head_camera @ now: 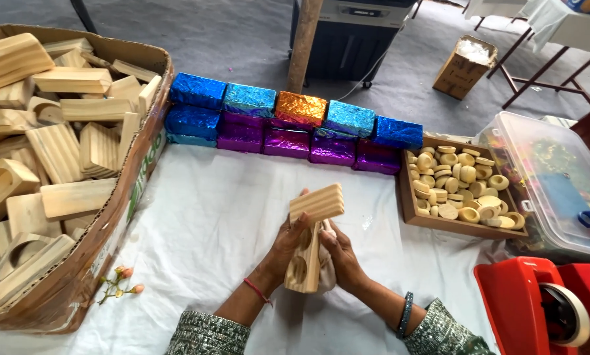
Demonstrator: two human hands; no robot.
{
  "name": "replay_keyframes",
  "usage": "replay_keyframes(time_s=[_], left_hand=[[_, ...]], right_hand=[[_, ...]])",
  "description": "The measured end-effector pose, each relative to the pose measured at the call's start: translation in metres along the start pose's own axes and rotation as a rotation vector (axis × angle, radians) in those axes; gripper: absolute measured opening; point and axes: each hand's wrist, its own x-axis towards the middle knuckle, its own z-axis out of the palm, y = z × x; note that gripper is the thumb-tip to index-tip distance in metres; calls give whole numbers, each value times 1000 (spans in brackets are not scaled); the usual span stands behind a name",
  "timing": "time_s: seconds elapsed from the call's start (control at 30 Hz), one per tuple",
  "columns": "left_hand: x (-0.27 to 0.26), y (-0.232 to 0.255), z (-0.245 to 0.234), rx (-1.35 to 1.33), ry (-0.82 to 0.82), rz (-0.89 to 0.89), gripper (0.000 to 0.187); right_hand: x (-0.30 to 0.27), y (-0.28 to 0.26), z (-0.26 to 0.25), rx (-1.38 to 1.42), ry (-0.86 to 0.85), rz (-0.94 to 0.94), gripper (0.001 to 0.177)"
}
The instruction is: Wrapping a wooden block in decorative foil and wiping wooden objects with a white cloth.
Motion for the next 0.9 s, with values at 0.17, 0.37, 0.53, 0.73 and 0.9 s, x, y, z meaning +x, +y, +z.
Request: replay_keyframes(time_s=[0.17,0.37,0.53,0.73,0.9], left_hand=[[7,-19,-24,346,107,310,74],[3,6,-6,105,214,277,62],[15,-9,-49,27,479,503,60],[9,8,-33,-192,566,543,59],[13,1,-55,-303,415,449,60]], right_hand=[[-1,60,-38,-70,52,-110,49],[-11,7,22,-212,113,-55,54],[-25,-30,52,-574,-28,-324,64],[-18,-49,59,-908,-44,-585,80],[-1,-44,26,-764,90,-478,58]])
